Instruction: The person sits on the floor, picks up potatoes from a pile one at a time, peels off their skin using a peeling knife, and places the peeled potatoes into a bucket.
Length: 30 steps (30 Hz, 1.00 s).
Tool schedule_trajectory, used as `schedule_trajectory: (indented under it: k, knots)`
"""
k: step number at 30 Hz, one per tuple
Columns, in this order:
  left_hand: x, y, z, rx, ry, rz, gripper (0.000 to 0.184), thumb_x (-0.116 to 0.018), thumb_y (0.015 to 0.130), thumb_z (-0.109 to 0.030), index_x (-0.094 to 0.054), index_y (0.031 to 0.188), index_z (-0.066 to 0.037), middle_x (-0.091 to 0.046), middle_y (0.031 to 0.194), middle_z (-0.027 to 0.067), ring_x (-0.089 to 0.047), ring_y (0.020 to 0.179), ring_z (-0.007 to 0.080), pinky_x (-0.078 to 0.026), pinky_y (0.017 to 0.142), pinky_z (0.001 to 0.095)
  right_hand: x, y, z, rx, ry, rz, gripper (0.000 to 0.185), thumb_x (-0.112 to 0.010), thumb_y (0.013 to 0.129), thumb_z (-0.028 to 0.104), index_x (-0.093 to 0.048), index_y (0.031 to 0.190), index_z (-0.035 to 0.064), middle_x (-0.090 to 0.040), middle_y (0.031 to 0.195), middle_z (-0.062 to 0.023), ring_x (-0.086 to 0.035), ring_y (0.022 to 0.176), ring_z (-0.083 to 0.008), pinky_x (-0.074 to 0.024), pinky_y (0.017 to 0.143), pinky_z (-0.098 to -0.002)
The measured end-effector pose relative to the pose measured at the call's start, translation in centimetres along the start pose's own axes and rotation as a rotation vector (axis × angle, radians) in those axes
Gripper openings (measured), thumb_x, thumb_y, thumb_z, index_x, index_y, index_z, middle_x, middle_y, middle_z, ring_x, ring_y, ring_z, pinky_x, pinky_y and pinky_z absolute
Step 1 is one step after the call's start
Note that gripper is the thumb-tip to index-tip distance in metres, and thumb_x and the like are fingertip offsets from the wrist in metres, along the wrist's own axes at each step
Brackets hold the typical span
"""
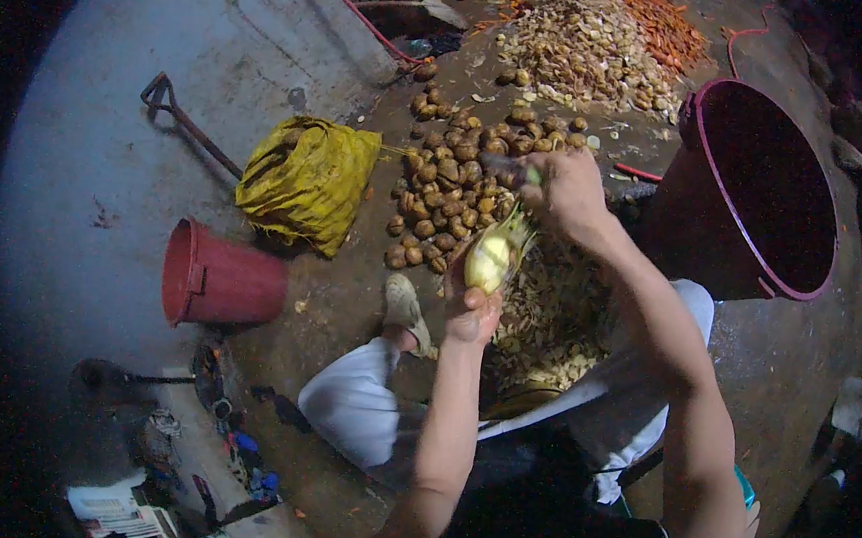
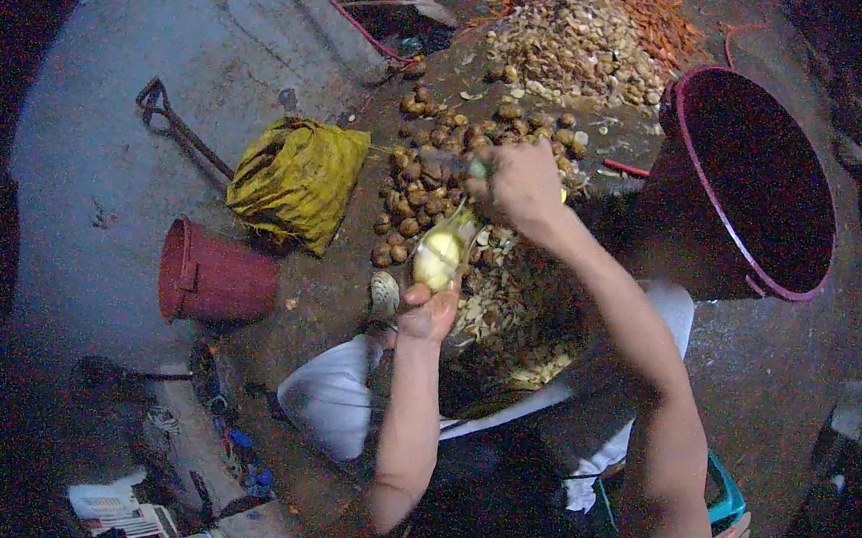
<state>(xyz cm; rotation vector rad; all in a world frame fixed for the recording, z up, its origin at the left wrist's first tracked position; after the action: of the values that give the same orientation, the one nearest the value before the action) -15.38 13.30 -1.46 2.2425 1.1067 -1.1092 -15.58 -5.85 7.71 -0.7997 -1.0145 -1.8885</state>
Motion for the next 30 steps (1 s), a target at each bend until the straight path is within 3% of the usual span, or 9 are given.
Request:
schedule_trajectory:
  k: [1,6,11,13,16,20,23,26,30]
  knots:
    - [0.2,-0.1,0.3,0.023,-0.053,0.065,0.101,-0.086,0.049,-0.042,-0.043,0.132,-0.004,-0.049,0.132,0.0094,-0.051,0.116,0.0259,-0.042,0.101,0.0365,-0.5,0.4,-2.0,-0.115,0.058,0.03,0.032,-0.071,0.071,0.038,-0.063,0.085,0.0101,-0.062,0.071,-0.013,-0.061,0.074,-0.0348,-0.0447,0.072,-0.0472]
    - [-3.3,-0.3,-1.3,0.123,-0.268,0.189,0.109,-0.082,0.049,-0.049,-0.037,0.137,-0.004,-0.048,0.132,0.0142,-0.05,0.117,0.0289,-0.047,0.096,0.0329,0.0,0.8,-3.3,-0.072,0.036,-0.103,0.025,-0.07,0.073,0.032,-0.063,0.079,0.0082,-0.063,0.071,-0.0163,-0.062,0.072,-0.0358,-0.0488,0.068,-0.0475]
    - [0.5,-0.3,0.6,0.145,-0.054,-0.058,0.101,-0.078,0.047,-0.059,-0.048,0.129,-0.009,-0.053,0.128,0.0041,-0.052,0.113,0.0214,-0.047,0.089,0.0334,2.8,-1.5,3.7,0.212,0.016,-0.198,0.024,-0.069,0.072,0.034,-0.066,0.082,0.0117,-0.063,0.069,-0.0122,-0.062,0.068,-0.0328,-0.0484,0.063,-0.0469]
    - [-2.7,-0.1,-0.1,0.012,-0.067,-0.001,0.103,-0.075,0.045,-0.064,-0.05,0.128,-0.008,-0.052,0.129,0.0022,-0.05,0.114,0.0207,-0.046,0.089,0.0335,1.4,-0.2,0.2,0.037,0.005,-0.099,0.026,-0.069,0.072,0.035,-0.065,0.083,0.0115,-0.063,0.07,-0.0127,-0.062,0.069,-0.0323,-0.0487,0.064,-0.047]
    - [-3.2,-0.2,-0.3,0.198,-0.302,0.238,0.117,-0.076,0.042,-0.063,-0.037,0.137,-0.006,-0.045,0.136,0.0079,-0.045,0.123,0.021,-0.047,0.093,0.0318,-1.1,0.6,-4.1,-0.068,-0.189,-0.085,0.027,-0.068,0.073,0.035,-0.065,0.082,0.0088,-0.063,0.072,-0.0156,-0.063,0.07,-0.0326,-0.0499,0.065,-0.0464]
    - [-1.3,0.0,-0.4,0.113,-0.071,-0.042,0.111,-0.082,0.039,-0.056,-0.045,0.13,-0.004,-0.053,0.127,0.0036,-0.048,0.118,0.0197,-0.042,0.1,0.0354,1.2,-0.7,1.2,-0.051,0.189,0.015,0.028,-0.071,0.071,0.034,-0.065,0.082,0.0083,-0.064,0.071,-0.016,-0.063,0.069,-0.0341,-0.0496,0.067,-0.0457]
    - [-1.0,-0.3,-0.2,0.047,0.054,-0.033,0.111,-0.086,0.039,-0.049,-0.043,0.131,-0.004,-0.052,0.128,0.0045,-0.048,0.119,0.0197,-0.042,0.101,0.0354,2.6,-1.4,3.2,0.185,0.037,-0.18,0.029,-0.072,0.07,0.034,-0.066,0.081,0.0086,-0.064,0.069,-0.0164,-0.063,0.068,-0.0353,-0.0504,0.067,-0.0452]
    - [-2.3,-0.6,-0.3,0.132,-0.11,0.109,0.116,-0.085,0.039,-0.051,-0.04,0.134,-0.004,-0.05,0.13,0.0069,-0.048,0.12,0.0213,-0.042,0.101,0.0363,-0.9,0.3,-4.1,-0.15,0.047,-0.053,0.03,-0.073,0.069,0.036,-0.067,0.08,0.0094,-0.064,0.068,-0.0159,-0.064,0.068,-0.0345,-0.0513,0.067,-0.0454]
    - [-2.7,-0.1,-1.3,0.113,-0.095,0.133,0.118,-0.083,0.039,-0.054,-0.037,0.135,-0.003,-0.049,0.131,0.0085,-0.047,0.121,0.0229,-0.042,0.101,0.0368,-0.7,0.1,-2.2,-0.127,0.155,-0.002,0.029,-0.07,0.072,0.036,-0.065,0.081,0.0081,-0.064,0.073,-0.0176,-0.063,0.071,-0.0356,-0.0508,0.068,-0.0464]
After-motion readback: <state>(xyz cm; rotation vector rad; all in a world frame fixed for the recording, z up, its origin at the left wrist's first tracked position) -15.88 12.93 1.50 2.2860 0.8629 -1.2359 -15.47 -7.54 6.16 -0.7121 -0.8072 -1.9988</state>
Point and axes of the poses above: each hand's wrist, its own y-axis towards the middle knuckle, its own x-axis out of the back of the hand, z = x × y, the point moved 6 cm from there along y, towards the middle knuckle
